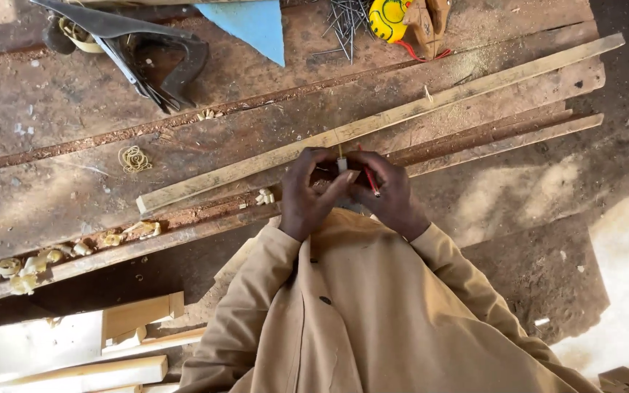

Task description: The person measures a thin wooden strip using a square ruler and marks it with a pencil before cutting it with a hand saw.

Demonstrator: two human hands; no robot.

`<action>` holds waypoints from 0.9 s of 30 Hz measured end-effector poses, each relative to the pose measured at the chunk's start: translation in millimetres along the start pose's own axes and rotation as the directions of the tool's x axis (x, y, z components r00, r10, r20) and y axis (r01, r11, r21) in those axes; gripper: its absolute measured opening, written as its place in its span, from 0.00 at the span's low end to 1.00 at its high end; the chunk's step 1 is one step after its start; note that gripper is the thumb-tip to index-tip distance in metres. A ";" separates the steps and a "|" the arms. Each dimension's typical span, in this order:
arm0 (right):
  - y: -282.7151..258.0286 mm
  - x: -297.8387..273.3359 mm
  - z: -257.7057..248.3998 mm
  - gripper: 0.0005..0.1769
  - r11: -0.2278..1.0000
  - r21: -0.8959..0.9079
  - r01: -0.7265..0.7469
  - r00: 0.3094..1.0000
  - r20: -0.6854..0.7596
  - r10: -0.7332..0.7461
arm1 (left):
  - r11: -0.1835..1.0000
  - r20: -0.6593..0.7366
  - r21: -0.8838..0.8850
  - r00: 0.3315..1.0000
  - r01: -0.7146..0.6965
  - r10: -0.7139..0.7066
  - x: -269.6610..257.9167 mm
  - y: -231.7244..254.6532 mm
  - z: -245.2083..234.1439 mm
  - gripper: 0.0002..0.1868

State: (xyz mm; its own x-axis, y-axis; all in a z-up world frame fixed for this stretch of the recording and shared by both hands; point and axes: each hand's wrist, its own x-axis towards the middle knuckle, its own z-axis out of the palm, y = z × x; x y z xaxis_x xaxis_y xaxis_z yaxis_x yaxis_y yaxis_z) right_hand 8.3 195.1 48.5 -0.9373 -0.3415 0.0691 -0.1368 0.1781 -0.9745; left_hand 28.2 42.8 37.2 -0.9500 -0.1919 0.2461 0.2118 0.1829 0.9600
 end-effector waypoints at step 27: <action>19.1 4.1 -0.6 0.22 0.878 -0.464 0.116 0.991 0.000 -0.131 | 0.871 0.407 0.324 0.886 -0.369 0.224 28.7 -43.1 -27.4 0.13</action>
State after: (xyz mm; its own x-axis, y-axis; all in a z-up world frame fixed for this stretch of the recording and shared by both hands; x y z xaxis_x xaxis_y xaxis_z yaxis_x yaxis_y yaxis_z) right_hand 1.6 197.7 30.3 -0.9113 -0.3622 0.1956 -0.3774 0.5454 -0.7484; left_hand -2.0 2.9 6.5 -0.8872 0.2634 0.3789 0.4610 0.5431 0.7018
